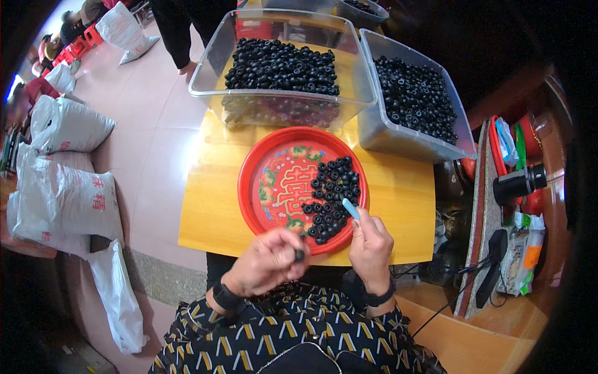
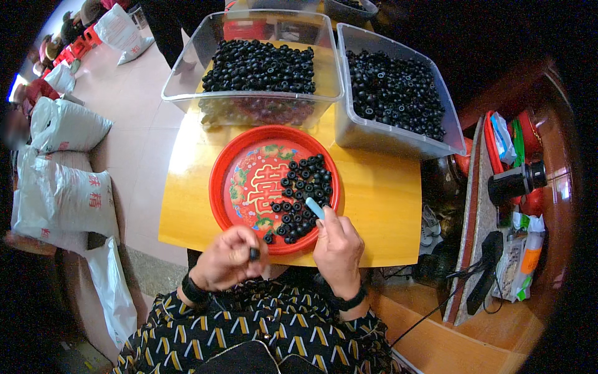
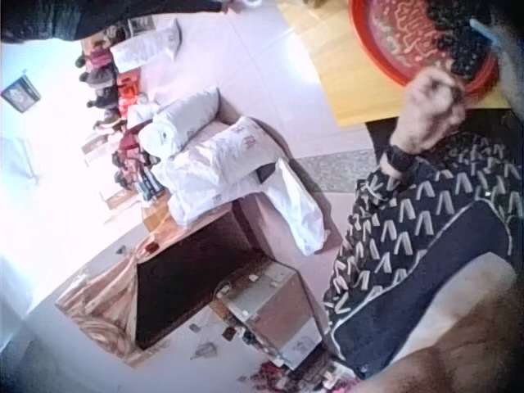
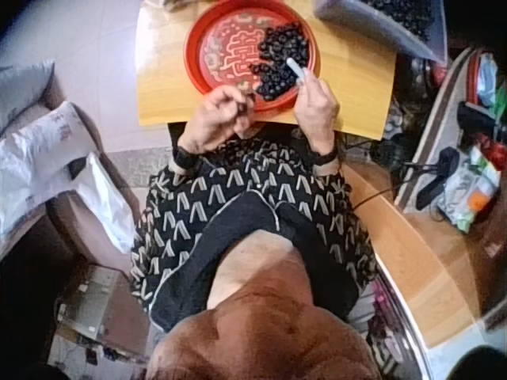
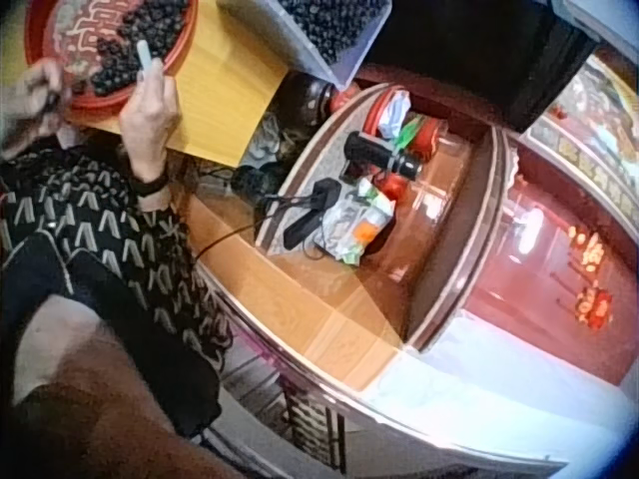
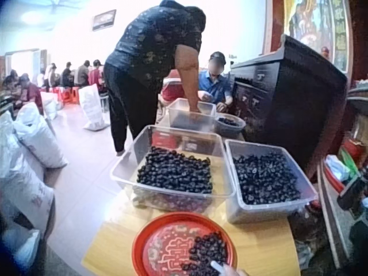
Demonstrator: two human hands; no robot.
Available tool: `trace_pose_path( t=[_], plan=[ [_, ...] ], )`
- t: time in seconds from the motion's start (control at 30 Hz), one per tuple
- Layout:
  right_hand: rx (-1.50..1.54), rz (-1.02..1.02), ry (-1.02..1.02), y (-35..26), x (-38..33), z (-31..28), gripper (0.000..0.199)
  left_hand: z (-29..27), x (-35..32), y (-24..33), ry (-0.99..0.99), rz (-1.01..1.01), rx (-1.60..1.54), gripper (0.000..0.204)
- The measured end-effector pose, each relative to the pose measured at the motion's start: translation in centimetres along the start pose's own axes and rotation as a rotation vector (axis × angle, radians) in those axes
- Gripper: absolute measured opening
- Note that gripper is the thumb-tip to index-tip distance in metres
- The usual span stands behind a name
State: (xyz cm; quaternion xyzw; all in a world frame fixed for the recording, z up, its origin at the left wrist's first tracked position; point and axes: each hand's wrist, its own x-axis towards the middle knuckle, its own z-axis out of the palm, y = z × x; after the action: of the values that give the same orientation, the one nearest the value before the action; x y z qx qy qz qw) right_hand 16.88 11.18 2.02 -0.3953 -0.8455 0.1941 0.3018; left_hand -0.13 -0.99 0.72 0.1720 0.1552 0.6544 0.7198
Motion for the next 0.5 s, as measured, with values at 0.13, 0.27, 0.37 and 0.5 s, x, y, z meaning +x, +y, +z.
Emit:
trace_pose_path(
  t=[0.13, 0.27, 0.37, 0.5],
  plan=[
    [0.287, 0.071, -0.129, -2.3, 0.1, -0.6, 0.024, -0.6, 0.5, -0.1, 0.113, 0.019, -0.155, 0.017],
    [0.521, 0.058, -0.168, -3.1, -0.2, 0.3, 0.024, -0.6, 0.6, -0.3, 0.128, -0.002, -0.215, 0.016],
    [0.771, 0.199, -0.283, -4.1, -0.3, 0.4, 0.025, -0.4, 0.5, -0.2, 0.193, -0.027, -0.154, 0.016],
    [0.85, 0.265, -0.375, -4.8, -0.1, 0.5, 0.025, 0.5, 0.8, -0.2, 0.195, -0.046, -0.093, 0.016]
  ],
)
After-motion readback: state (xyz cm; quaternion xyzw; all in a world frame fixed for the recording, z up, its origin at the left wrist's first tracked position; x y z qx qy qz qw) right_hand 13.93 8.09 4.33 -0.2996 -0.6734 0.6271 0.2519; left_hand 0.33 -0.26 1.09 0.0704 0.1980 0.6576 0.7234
